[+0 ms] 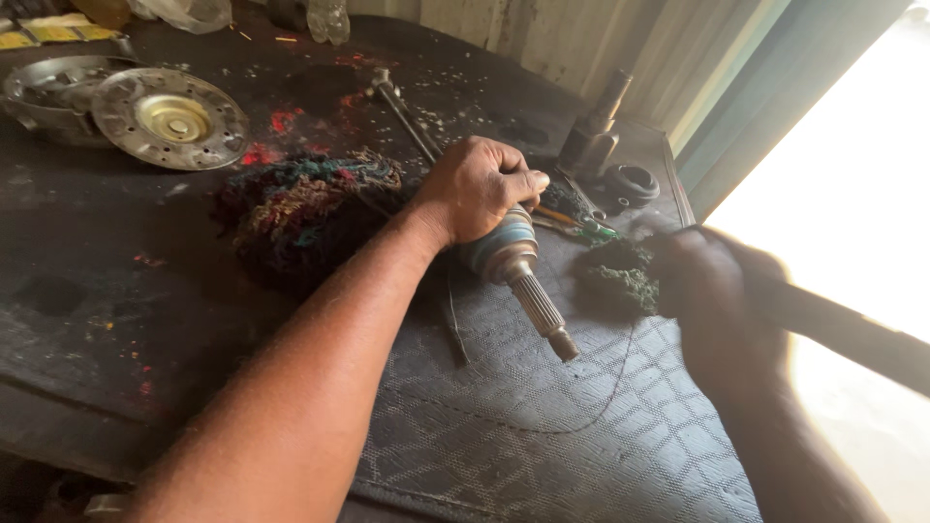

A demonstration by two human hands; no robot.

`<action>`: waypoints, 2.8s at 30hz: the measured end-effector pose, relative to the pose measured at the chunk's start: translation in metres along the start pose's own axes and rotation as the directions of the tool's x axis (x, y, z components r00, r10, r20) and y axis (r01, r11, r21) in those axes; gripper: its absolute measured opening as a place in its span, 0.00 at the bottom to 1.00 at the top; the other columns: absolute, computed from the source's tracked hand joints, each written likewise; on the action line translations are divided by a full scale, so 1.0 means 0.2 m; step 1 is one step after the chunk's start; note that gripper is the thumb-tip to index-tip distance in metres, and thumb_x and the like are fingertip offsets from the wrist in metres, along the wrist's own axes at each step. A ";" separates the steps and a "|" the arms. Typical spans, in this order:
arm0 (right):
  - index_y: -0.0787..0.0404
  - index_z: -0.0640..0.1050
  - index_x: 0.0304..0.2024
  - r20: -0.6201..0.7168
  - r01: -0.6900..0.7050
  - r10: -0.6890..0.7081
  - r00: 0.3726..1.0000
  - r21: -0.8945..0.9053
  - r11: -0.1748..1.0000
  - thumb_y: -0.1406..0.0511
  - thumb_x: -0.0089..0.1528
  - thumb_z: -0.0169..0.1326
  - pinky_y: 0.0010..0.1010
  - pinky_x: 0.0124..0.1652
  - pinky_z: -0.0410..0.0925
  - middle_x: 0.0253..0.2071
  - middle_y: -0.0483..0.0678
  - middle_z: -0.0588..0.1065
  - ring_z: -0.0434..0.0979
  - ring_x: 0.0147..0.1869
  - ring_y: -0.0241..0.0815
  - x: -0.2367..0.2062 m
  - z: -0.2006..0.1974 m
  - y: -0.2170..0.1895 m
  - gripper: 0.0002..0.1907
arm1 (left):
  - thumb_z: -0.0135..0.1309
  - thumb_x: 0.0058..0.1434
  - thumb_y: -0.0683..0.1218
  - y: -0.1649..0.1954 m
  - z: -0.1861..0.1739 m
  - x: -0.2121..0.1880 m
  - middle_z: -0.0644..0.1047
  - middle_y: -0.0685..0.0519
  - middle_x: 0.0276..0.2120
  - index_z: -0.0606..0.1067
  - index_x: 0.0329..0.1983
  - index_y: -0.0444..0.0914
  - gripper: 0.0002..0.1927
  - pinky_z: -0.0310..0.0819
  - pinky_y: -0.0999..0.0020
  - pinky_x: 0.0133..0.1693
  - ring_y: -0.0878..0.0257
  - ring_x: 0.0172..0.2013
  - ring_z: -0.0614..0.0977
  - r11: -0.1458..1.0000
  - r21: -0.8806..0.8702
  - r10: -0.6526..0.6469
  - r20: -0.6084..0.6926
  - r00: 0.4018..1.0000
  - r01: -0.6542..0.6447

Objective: The person holds a metal shaft with a rubber boot in the left hand and uses a flat file in the right hand to file the splined end of the shaft. The person repeatedly rotates the shaft and continues filing along its length.

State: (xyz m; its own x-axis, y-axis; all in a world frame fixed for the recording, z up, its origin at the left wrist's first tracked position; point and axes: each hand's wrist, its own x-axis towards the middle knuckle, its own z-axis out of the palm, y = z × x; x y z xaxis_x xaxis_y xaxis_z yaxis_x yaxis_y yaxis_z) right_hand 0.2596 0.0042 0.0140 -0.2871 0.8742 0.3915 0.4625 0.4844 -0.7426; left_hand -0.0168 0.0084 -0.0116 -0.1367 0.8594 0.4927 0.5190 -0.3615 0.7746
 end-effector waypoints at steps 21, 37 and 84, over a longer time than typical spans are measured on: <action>0.51 0.86 0.44 0.247 -0.085 0.307 0.919 -0.636 0.767 0.50 0.64 0.52 0.37 0.39 0.69 0.32 0.47 0.81 0.77 0.33 0.39 -0.03 0.10 -0.13 0.19 | 0.55 0.52 0.59 -0.02 0.01 0.01 0.83 0.48 0.25 0.84 0.27 0.38 0.20 0.77 0.63 0.33 0.60 0.27 0.85 0.998 -0.032 0.055 0.006 0.998 -0.054; 0.59 0.83 0.50 0.352 -0.083 0.133 0.927 -0.153 0.985 0.50 0.65 0.41 0.34 0.33 0.69 0.24 0.51 0.77 0.75 0.29 0.38 -0.03 0.21 -0.12 0.28 | 0.57 0.52 0.59 -0.01 0.00 0.00 0.84 0.50 0.26 0.84 0.26 0.40 0.19 0.78 0.64 0.36 0.61 0.30 0.85 0.999 0.017 -0.038 -0.004 0.999 0.038; 0.53 0.85 0.42 0.576 0.224 -0.046 0.816 -0.242 0.944 0.59 0.60 0.51 0.29 0.33 0.77 0.39 0.36 0.82 0.83 0.34 0.34 0.11 0.07 -0.07 0.15 | 0.55 0.54 0.61 0.01 -0.02 -0.01 0.83 0.49 0.23 0.83 0.25 0.38 0.22 0.78 0.64 0.32 0.61 0.25 0.84 0.997 -0.075 -0.001 0.014 1.000 0.002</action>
State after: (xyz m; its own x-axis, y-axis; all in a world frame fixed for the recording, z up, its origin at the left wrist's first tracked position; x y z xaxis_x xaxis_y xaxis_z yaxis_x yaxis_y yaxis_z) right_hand 0.2348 0.0159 0.0248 -0.7387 0.6728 0.0405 0.5754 0.6608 -0.4820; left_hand -0.0183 0.0045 -0.0096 -0.1249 0.8648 0.4863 0.4544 -0.3859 0.8029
